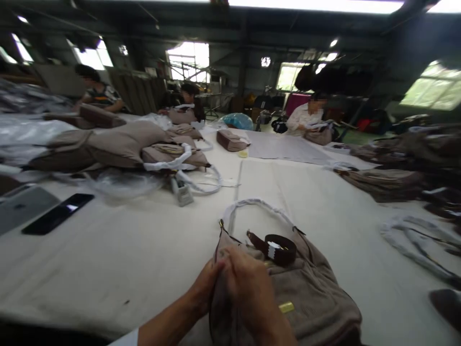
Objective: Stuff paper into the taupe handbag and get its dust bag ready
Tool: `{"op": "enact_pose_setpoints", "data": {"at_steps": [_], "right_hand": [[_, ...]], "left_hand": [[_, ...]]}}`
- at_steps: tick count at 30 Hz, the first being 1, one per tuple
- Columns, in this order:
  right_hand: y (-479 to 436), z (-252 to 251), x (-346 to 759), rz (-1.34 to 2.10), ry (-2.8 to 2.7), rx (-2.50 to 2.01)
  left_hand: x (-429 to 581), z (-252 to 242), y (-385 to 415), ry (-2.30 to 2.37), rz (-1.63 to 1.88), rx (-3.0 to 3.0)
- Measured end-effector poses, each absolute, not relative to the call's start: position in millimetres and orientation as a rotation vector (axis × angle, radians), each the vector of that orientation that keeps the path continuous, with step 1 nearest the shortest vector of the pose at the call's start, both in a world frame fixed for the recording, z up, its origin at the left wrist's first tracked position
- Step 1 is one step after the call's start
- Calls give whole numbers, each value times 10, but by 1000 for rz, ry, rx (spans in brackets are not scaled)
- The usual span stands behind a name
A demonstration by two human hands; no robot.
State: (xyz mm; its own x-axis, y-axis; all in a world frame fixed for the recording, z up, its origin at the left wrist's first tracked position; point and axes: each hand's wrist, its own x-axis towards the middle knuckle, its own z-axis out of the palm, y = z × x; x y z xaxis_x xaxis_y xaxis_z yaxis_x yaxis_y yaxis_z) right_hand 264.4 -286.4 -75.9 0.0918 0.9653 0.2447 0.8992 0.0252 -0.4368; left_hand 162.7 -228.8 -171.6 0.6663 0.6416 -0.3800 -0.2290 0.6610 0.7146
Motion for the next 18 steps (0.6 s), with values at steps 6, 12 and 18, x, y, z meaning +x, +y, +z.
{"op": "enact_pose_setpoints", "data": {"at_steps": [6,12,18], "right_hand": [[-2791,-1124,3144,-19,-1927,-1739],[-2158,-1516,2909,152,-2215,-1765],[-1671,-1760,2674,221,-2433,-2032]], "left_hand": [[573,-1655,-1596,950,497,1117],[-34,-1550,-934,1261,595,1643],[464,-1423,-1208,905,249,2392]]}}
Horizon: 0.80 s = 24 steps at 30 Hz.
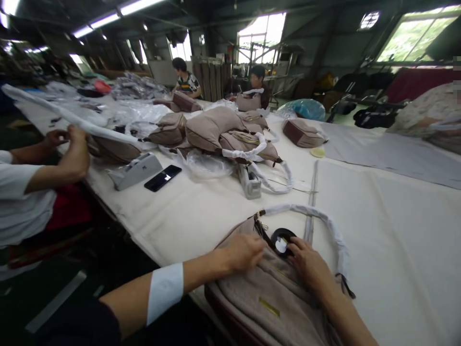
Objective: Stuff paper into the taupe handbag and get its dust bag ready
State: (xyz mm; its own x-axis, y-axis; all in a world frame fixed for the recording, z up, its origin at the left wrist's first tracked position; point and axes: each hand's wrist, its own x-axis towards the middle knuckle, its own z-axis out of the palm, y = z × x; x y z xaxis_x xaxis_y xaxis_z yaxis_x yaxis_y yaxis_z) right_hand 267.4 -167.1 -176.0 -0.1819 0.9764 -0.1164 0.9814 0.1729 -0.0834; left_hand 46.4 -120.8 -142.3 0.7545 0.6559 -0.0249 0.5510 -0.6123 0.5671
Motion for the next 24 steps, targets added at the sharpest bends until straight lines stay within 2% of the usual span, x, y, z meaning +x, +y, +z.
{"op": "enact_pose_setpoints", "data": {"at_steps": [3,5,8,11,18,24], "right_hand": [[-1595,-1799,2702,-151,2352,1939],[-1574,-1809,2727,-101,2299,1907],[-1540,-1812,2779,-70,2217,1965],[-1481,-1796,2835,-32,2183,2026],[-1390,-1875,2811,58,2137,2061],[-1425,-1990,2803,85,2108,2121]], "left_hand": [[813,-1495,-1316,727,-92,2694],[910,-1554,-1336,649,-183,2763],[853,-1596,-1360,531,-154,2803],[763,-1577,-1397,621,-123,2756],[906,-1671,-1430,642,-257,2790],[1019,-1767,-1544,616,-12,2878]]}}
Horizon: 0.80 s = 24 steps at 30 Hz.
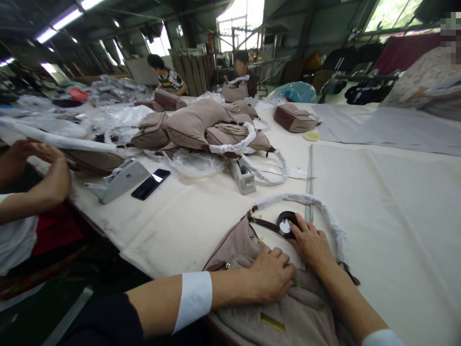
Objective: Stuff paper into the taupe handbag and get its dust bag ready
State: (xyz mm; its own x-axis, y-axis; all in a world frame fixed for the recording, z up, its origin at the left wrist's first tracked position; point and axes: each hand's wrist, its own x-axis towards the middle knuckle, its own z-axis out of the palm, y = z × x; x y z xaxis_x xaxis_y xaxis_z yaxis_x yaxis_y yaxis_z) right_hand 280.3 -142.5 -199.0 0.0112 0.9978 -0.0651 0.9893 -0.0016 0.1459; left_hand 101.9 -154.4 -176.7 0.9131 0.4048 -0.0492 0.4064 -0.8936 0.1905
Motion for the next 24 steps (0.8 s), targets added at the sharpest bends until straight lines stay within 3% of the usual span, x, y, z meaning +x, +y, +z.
{"op": "enact_pose_setpoints", "data": {"at_steps": [7,16,22,24], "right_hand": [[-1338,-1938,2781,101,2044,2163],[-1302,-1853,2825,-22,2019,2139],[-1285,-1763,2703,-139,1990,2115],[-1302,-1730,2662,-173,1973,2103]], "left_hand": [[981,-1695,-1810,348,45,2943],[219,-1100,-1833,-115,277,2977],[175,-1106,-1589,92,-368,2339],[235,-1135,-1528,100,-423,2117]]}}
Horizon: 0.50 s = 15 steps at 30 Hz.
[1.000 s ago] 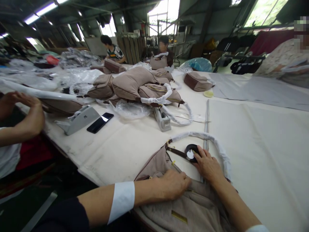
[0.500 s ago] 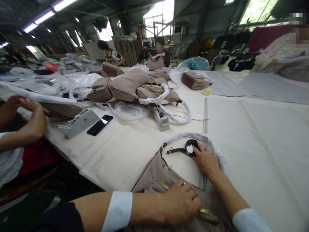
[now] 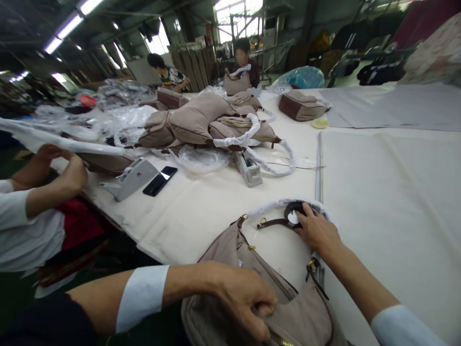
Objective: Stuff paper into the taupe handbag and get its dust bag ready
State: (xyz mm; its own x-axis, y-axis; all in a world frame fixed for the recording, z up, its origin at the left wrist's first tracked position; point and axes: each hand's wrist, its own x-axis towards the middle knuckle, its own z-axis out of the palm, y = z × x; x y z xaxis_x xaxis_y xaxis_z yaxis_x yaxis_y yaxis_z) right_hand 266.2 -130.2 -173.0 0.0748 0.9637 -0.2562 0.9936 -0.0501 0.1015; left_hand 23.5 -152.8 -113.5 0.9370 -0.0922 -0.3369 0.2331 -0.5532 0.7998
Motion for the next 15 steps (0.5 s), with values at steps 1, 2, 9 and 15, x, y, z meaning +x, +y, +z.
{"op": "enact_pose_setpoints", "data": {"at_steps": [1,2,9,15], "right_hand": [[-1318,-1708,2639,-189,1972,2091],[-1338,-1682,2609,-205,1974,2077],[-1360,-1431,2107,-413,2064,2004],[-1328,-1448,1867,-608,2321,2049]], "left_hand": [[262,-1121,-1504,99,-391,2111],[287,-1082,-1479,93,-347,2178],[418,-361,-1109,-263,-196,3010],[96,-379,-622,-76,-49,3133]]}}
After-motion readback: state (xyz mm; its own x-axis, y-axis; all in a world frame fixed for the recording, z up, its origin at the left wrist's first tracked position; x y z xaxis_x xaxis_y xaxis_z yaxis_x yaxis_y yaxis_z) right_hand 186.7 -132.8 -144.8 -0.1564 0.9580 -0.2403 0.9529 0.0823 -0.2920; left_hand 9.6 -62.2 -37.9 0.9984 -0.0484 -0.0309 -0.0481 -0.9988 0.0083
